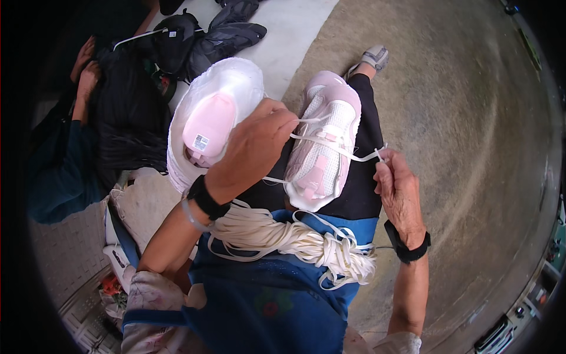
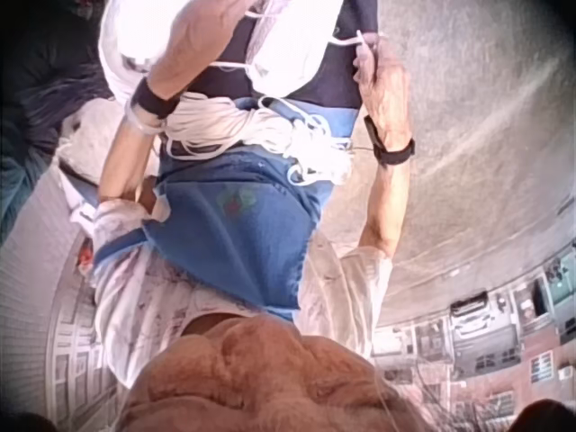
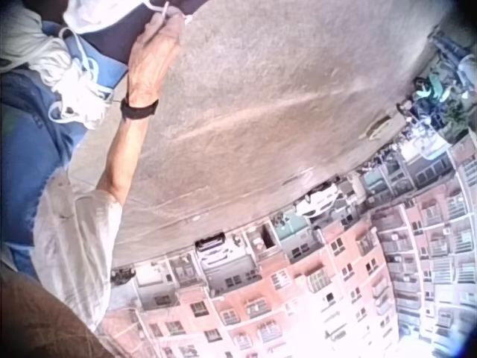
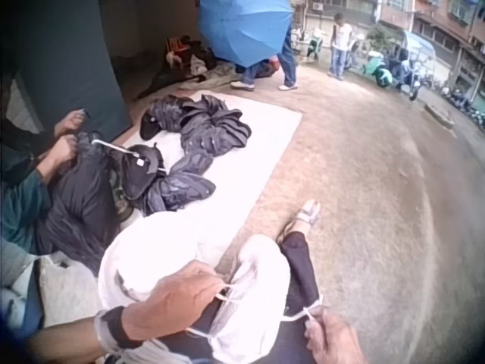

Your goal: Lacing a pair of white sneakers while seated on the floor.

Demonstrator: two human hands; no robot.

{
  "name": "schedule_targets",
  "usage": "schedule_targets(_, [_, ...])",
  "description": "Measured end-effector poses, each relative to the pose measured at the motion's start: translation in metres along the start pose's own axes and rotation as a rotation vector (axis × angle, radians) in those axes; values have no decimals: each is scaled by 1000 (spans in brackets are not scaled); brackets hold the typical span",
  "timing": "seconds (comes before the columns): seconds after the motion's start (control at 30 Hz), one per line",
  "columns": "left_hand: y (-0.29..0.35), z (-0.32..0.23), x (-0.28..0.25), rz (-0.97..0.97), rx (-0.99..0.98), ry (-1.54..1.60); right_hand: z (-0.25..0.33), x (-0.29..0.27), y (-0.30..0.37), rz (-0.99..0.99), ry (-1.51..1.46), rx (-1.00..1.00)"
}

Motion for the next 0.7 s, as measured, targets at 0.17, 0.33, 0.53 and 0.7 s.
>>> schedule_targets(0.17, [9,-17,-19,284,-167,26,3,-6,16,42,-81,56])
schedule_targets(0.33, [20,-9,-14,377,-274,74,6,14,14,28,-60,-83])
schedule_targets(0.53, [19,-5,-12,373,-280,39,11,22,1,-66,0,-156])
schedule_targets(0.7, [20,-2,-13,315,-337,151,10,23,0,-60,2,-170])
Point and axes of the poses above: each hand's wrist, its own y-axis away from the middle knuckle, its own x-axis out of the palm, z = x × y, the point moved 2 cm from there along -y, towards the middle knuckle, and after that the axes turned 12 degrees about -z, right-handed, at the moved point
